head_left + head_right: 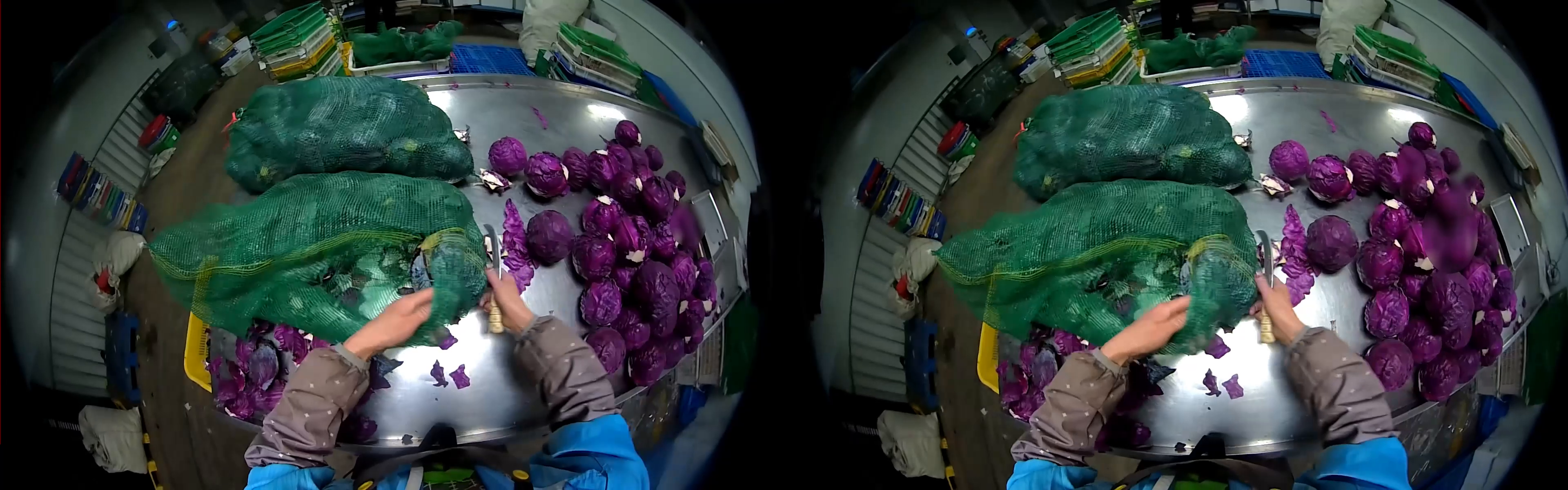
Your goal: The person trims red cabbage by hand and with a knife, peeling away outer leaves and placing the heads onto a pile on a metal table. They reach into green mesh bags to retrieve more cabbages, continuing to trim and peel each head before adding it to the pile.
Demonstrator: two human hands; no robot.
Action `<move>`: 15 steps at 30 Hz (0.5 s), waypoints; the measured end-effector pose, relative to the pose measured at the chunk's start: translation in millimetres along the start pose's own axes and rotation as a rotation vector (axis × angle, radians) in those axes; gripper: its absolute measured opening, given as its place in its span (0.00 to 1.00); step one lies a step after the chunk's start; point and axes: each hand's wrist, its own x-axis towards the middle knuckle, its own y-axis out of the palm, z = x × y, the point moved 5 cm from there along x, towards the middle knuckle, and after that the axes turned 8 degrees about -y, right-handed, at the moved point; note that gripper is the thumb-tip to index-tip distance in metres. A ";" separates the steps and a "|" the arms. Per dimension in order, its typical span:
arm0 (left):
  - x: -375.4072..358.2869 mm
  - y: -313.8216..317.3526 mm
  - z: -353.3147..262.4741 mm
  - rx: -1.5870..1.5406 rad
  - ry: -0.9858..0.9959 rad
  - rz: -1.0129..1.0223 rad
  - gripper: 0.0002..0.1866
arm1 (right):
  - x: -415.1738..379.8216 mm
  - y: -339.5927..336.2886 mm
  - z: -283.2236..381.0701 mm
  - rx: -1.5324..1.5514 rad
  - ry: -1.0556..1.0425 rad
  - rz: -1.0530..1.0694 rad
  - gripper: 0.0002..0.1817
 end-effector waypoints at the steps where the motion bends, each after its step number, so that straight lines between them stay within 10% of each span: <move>1: 2.7 4.1 0.8 -0.034 0.089 -0.017 0.19 | -0.9 8.7 0.7 -0.004 -0.109 -0.027 0.17; 8: 3.8 2.5 -25.7 0.735 0.630 -0.484 0.14 | -31.0 77.9 14.1 0.185 -0.366 0.129 0.15; 10: 16.8 -20.5 -16.7 0.881 0.488 -0.572 0.18 | -25.8 43.5 0.9 0.246 -0.048 -0.128 0.13; 13: 21.6 -44.0 29.0 1.289 -0.024 -0.779 0.36 | -9.2 -33.5 -15.6 0.242 -0.081 -0.266 0.09; 15: 3.0 -35.8 30.0 1.226 0.009 -0.806 0.39 | -18.5 -54.5 -9.9 0.060 -0.119 -0.339 0.08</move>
